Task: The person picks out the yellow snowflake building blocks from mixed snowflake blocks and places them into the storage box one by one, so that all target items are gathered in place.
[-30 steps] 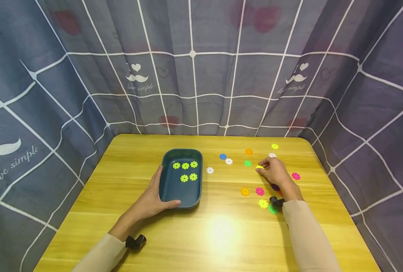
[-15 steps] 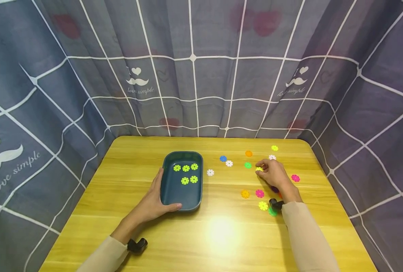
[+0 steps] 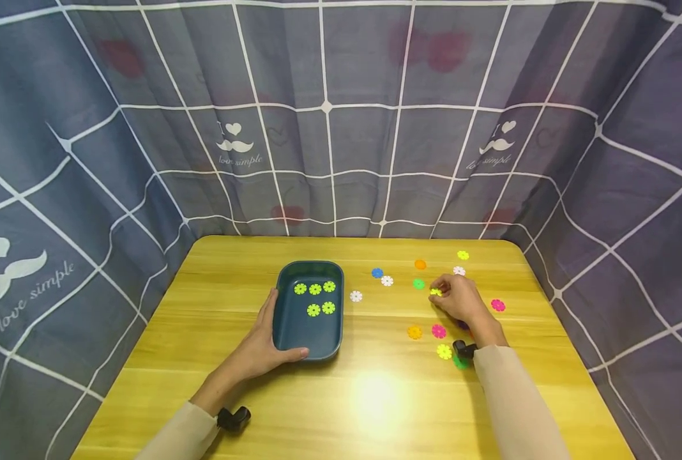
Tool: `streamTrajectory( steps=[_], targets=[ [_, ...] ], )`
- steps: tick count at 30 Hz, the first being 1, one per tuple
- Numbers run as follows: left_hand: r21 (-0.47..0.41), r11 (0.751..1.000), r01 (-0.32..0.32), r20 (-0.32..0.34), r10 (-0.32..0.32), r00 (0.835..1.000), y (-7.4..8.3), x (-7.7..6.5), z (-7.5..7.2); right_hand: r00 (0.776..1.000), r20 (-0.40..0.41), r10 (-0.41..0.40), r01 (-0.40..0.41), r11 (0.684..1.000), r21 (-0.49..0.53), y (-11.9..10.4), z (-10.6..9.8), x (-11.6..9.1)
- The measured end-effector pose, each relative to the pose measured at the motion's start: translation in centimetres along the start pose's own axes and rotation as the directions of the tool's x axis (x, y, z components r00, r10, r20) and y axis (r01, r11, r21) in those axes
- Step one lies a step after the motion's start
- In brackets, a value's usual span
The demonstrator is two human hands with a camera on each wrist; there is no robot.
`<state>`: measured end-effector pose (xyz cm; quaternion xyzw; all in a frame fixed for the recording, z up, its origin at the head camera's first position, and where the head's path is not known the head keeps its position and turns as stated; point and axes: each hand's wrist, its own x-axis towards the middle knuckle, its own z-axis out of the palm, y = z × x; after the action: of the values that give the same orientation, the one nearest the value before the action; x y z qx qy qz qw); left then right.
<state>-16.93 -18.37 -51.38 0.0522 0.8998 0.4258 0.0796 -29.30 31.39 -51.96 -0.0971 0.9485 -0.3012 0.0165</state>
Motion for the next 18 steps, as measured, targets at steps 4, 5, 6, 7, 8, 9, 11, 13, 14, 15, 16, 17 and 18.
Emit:
streamTrajectory(
  steps=[4, 5, 6, 7, 8, 9, 11, 13, 14, 15, 16, 17, 18],
  targets=[
    [0.007, 1.0, -0.004, 0.006, 0.004, 1.0, -0.1, 0.1, -0.1, 1.0, 0.016, 0.002, -0.002, 1.0, 0.004, -0.1, 0.1, -0.1],
    [0.003, 1.0, -0.008, 0.008, 0.008, 1.0, -0.1, 0.1, -0.1, 1.0, 0.013, 0.006, -0.006, 1.0, 0.004, -0.1, 0.2, -0.2],
    [0.001, 1.0, -0.01, 0.011, 0.01, 1.0, -0.1, 0.2, -0.1, 1.0, 0.008, 0.009, -0.009, 1.0, 0.006, -0.1, 0.2, -0.2],
    [-0.002, 1.0, -0.013, 0.013, 0.013, 1.0, -0.1, 0.2, -0.1, 1.0, 0.003, 0.009, -0.009, 1.0, 0.008, -0.2, 0.2, -0.2],
    [-0.005, 1.0, -0.013, 0.014, 0.013, 1.0, -0.1, 0.2, -0.1, 1.0, 0.0, 0.006, -0.006, 1.0, 0.009, -0.2, 0.2, -0.3],
    [-0.008, 1.0, -0.014, 0.011, 0.014, 1.0, -0.1, 0.2, -0.1, 1.0, -0.004, 0.002, -0.002, 1.0, 0.01, -0.3, 0.3, -0.3],
    [-0.009, 1.0, -0.011, 0.008, 0.011, 1.0, -0.2, 0.1, -0.2, 1.0, -0.007, -0.004, 0.004, 1.0, 0.014, -0.4, 0.4, -0.3],
    [-0.006, 1.0, -0.009, 0.006, 0.009, 1.0, -0.3, 0.1, -0.2, 1.0, -0.009, -0.009, 0.009, 1.0, 0.016, -0.7, 0.5, -0.4],
    [-0.004, 1.0, -0.008, 0.005, 0.008, 1.0, -0.3, 0.1, -0.2, 1.0, -0.013, -0.012, 0.012, 1.0, 0.016, -0.8, 0.5, -0.5],
    [-0.004, 1.0, -0.009, 0.004, 0.009, 1.0, -0.4, 0.1, -0.2, 1.0, -0.02, -0.014, 0.014, 1.0, 0.016, -0.9, 0.5, -0.5],
    [-0.003, 1.0, -0.01, 0.004, 0.01, 1.0, -0.4, 0.1, -0.2, 1.0, -0.026, -0.016, 0.016, 1.0, 0.017, -1.0, 0.5, -0.6],
    [-0.003, 1.0, -0.011, 0.003, 0.011, 1.0, -0.4, 0.1, -0.2, 0.999, -0.034, -0.019, 0.019, 1.0, 0.016, -1.1, 0.6, -0.6],
    [-0.004, 1.0, -0.011, 0.003, 0.011, 1.0, -0.5, 0.1, -0.2, 0.999, -0.039, -0.021, 0.021, 1.0, 0.015, -1.1, 0.6, -0.6]
  ],
)
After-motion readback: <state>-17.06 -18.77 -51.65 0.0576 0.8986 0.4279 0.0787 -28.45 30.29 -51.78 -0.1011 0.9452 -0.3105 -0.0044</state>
